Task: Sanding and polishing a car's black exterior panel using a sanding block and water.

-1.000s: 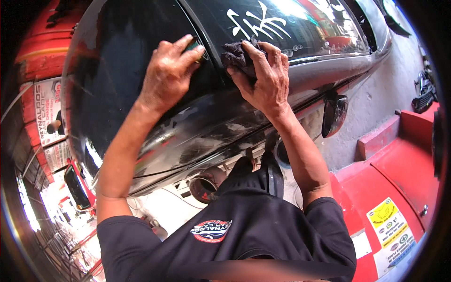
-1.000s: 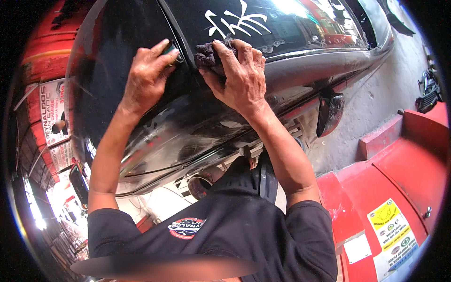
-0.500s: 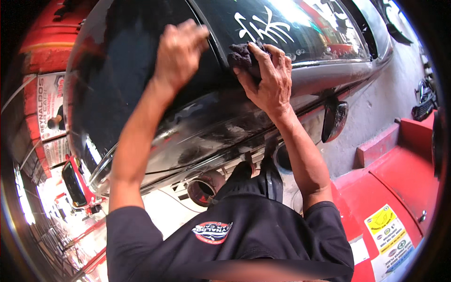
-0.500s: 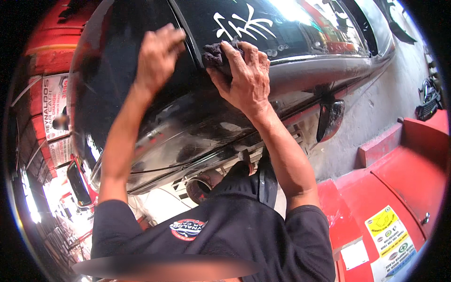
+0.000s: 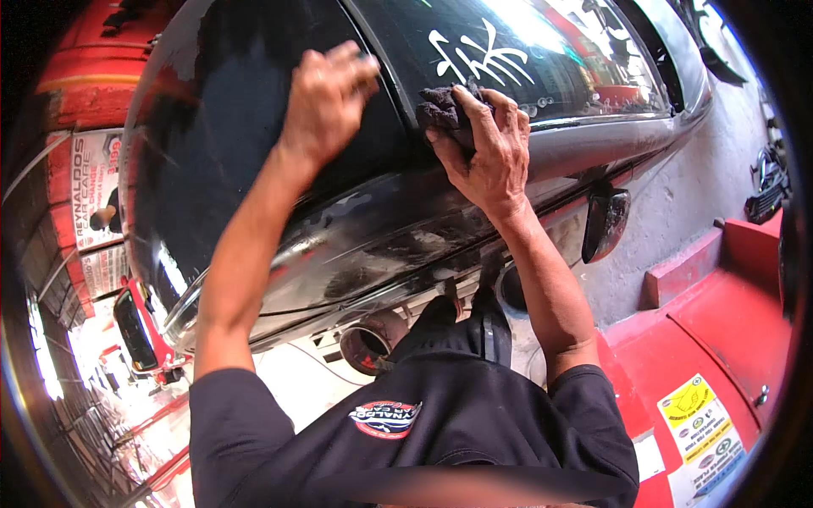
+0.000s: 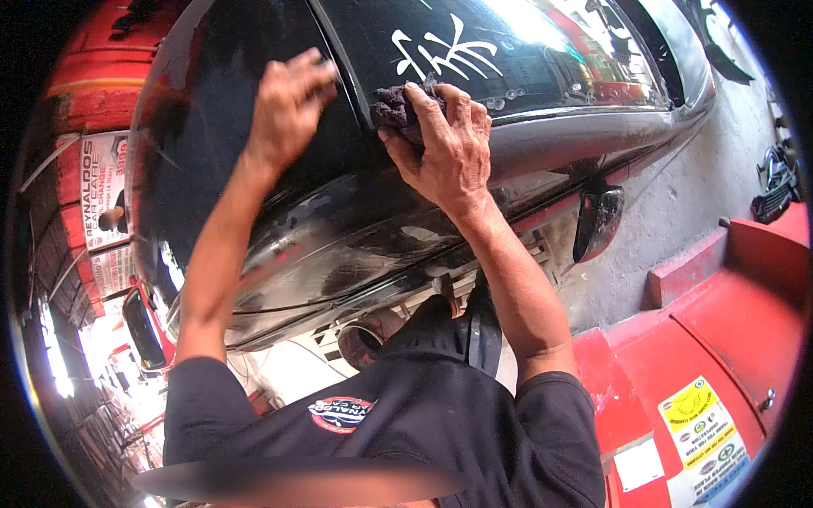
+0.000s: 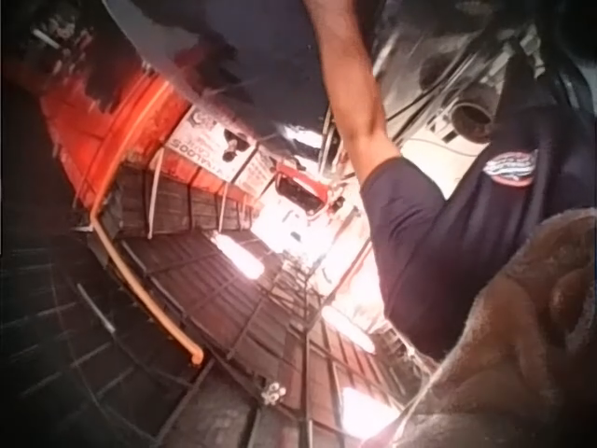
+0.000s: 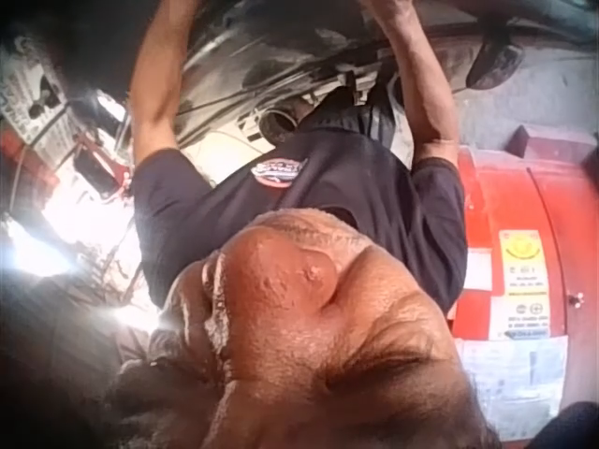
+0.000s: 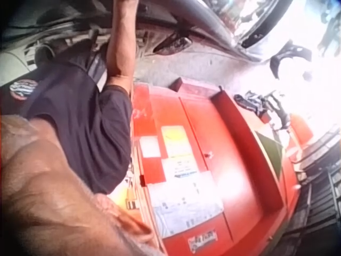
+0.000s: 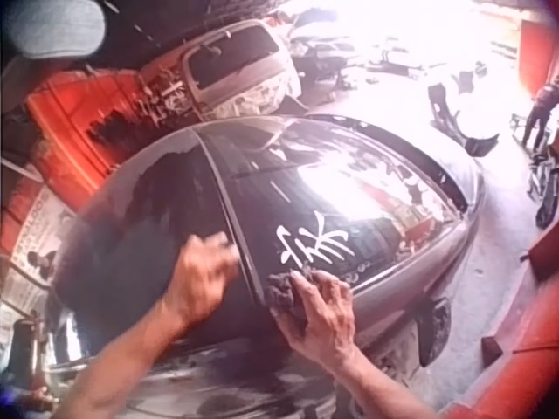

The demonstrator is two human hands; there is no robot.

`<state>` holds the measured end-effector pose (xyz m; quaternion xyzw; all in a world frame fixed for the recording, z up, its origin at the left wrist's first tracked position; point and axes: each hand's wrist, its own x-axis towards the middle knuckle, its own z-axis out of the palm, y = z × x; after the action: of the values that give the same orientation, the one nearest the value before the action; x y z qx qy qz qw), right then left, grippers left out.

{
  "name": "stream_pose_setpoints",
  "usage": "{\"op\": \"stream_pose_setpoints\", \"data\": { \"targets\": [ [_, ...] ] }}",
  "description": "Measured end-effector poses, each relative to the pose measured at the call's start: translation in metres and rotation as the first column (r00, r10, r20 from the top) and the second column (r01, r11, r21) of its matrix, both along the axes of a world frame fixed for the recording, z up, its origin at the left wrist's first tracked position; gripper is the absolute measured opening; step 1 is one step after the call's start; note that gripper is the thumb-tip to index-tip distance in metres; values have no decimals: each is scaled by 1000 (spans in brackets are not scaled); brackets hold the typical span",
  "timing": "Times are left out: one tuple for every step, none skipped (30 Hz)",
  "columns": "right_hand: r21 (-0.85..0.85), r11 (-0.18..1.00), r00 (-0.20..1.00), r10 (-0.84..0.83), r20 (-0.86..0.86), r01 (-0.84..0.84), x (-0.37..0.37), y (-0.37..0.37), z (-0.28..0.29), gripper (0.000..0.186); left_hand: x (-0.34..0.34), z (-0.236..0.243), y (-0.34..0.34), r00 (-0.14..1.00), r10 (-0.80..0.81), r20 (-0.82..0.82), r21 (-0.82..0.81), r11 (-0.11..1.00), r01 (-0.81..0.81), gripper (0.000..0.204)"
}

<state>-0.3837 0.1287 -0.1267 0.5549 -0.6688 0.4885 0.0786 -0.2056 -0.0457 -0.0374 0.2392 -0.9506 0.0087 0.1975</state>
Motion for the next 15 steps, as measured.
{"op": "stream_pose_setpoints", "data": {
  "targets": [
    [3, 1000, 1000, -12, 1, 12, -3, 0, 0, 63, 1, 5, 30, 1000, -21, 24, 34, 999, 20, 31],
    [-5, 1000, 1000, -3, 1, 3, -3, 1, 1, 63, 4, 9, 47, 998, -34, 48, 68, 997, 30, 33],
    [-11, 1000, 1000, 2, 1, -2, -5, 3, 2, 63, 2, 10, 38, 995, -101, 13, 53, 994, 101, 33],
    [-12, 1000, 1000, 2, 0, -2, -5, 2, 4, 63, 4, 13, 20, 987, -161, -22, 30, 986, 161, 33],
    [-30, 999, 1000, 11, -4, -12, -4, 1, 7, 63, 3, 15, -12, 987, -162, -13, -23, 987, 162, 31],
    [-33, 999, 999, 40, -2, -40, 2, 0, 8, 63, 5, 21, -48, 990, -130, 63, -79, 988, 134, 30],
    [-42, 998, 999, 49, -5, -49, 4, -3, 11, 63, 8, 22, -84, 998, -56, 18, -118, 991, 58, 25],
    [-55, 996, 998, 65, 1, -65, 10, -7, 13, 63, 18, 24, -119, 996, -38, 76, -217, 975, 54, 24],
    [-47, 997, 998, 65, 9, -65, 13, -4, 13, 63, 17, 18, -136, 992, 86, 88, -275, 960, -59, 25],
    [-32, 998, 999, 47, 10, -47, 8, -2, 9, 63, 7, 10, -129, 994, 67, 90, -261, 965, -42, 25],
    [-24, 999, 1000, 30, 1, -30, 5, -3, 6, 62, -2, 9, -111, 997, 58, 56, -198, 979, -46, 25],
    [-17, 1000, 1000, 21, -6, -21, 4, 0, 5, 62, -6, 10, -84, 998, 59, 24, -133, 990, -56, 24],
    [-9, 1000, 1000, 6, -5, -6, 0, 1, 3, 62, -13, 15, -46, 991, 8, 136, -129, 992, 10, 25],
    [-11, 1000, 1000, -2, -6, 2, -3, -2, 0, 62, -8, 10, -12, 993, -45, 106, -36, 998, 49, 30],
    [-7, 1000, 1000, -10, -1, 10, -3, -1, -1, 61, -2, 5, 20, 992, -123, -6, -31, 992, 123, 30]
  ]
}}
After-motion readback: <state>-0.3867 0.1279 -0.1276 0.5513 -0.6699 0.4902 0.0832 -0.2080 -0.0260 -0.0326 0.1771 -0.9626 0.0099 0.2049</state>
